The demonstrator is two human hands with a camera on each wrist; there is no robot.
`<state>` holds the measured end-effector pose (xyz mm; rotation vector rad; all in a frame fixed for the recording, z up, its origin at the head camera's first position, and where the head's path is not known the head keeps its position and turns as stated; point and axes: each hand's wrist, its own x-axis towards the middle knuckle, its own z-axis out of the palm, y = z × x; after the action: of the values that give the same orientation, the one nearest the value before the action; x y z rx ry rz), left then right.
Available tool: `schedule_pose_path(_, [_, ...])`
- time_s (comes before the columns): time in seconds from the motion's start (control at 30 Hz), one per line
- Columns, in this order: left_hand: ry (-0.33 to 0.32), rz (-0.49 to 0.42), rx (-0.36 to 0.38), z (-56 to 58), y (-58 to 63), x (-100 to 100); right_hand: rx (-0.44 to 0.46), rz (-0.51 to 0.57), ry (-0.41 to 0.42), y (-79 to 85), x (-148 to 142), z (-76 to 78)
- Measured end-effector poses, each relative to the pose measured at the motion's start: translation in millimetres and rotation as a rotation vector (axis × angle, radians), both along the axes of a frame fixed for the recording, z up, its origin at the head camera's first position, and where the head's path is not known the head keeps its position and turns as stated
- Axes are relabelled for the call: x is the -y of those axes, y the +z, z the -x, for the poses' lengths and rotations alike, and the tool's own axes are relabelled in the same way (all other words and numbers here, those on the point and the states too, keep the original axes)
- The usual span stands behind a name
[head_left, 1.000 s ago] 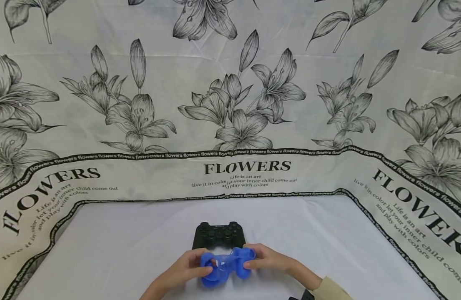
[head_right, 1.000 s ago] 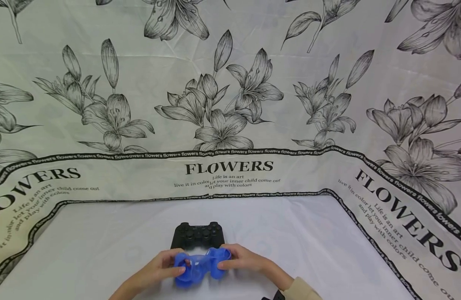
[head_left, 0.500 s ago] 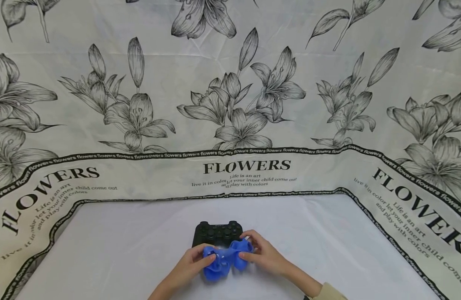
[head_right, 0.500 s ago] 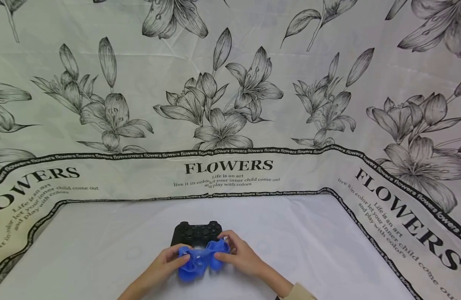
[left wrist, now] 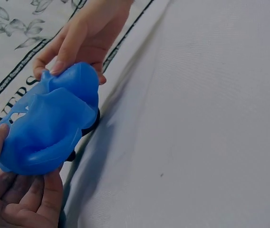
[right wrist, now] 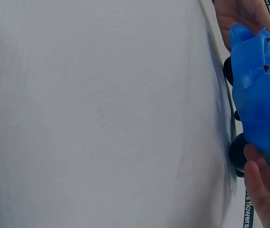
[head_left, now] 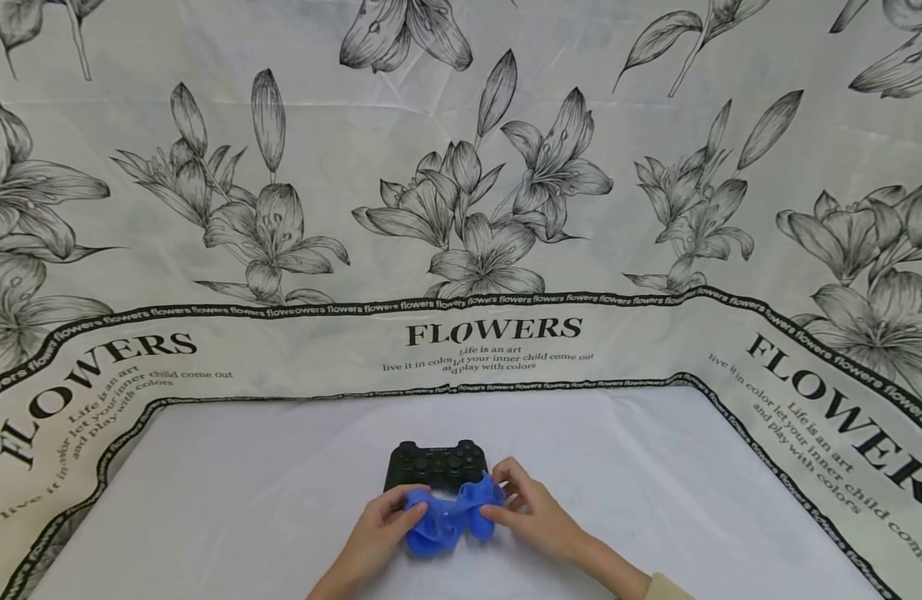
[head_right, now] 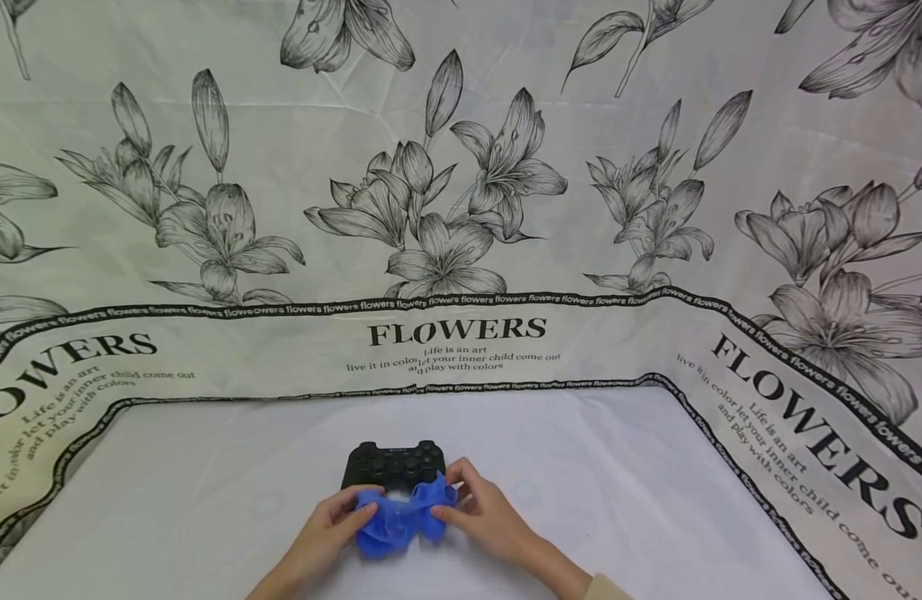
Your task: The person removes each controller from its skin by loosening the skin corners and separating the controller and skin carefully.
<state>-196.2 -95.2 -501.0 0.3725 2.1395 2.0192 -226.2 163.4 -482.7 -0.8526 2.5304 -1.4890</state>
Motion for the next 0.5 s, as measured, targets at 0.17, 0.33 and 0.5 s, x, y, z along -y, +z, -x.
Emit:
schedule_pose_path(0.17, [0.024,-0.016,0.017,-2.3,-2.3,-4.1,-0.021,-0.024,-0.009,0.1,-1.6,-0.8])
schedule_pose_path(0.33, [0.020,0.015,0.027,-1.6,-4.5,-5.4,-0.039,-0.024,0.013,-0.1,-5.4,-0.1])
schedule_pose_path(0.5, [0.015,0.018,0.029,-2.0,-4.8,-6.3,-0.093,-0.022,0.028,2.1,-7.4,-1.3])
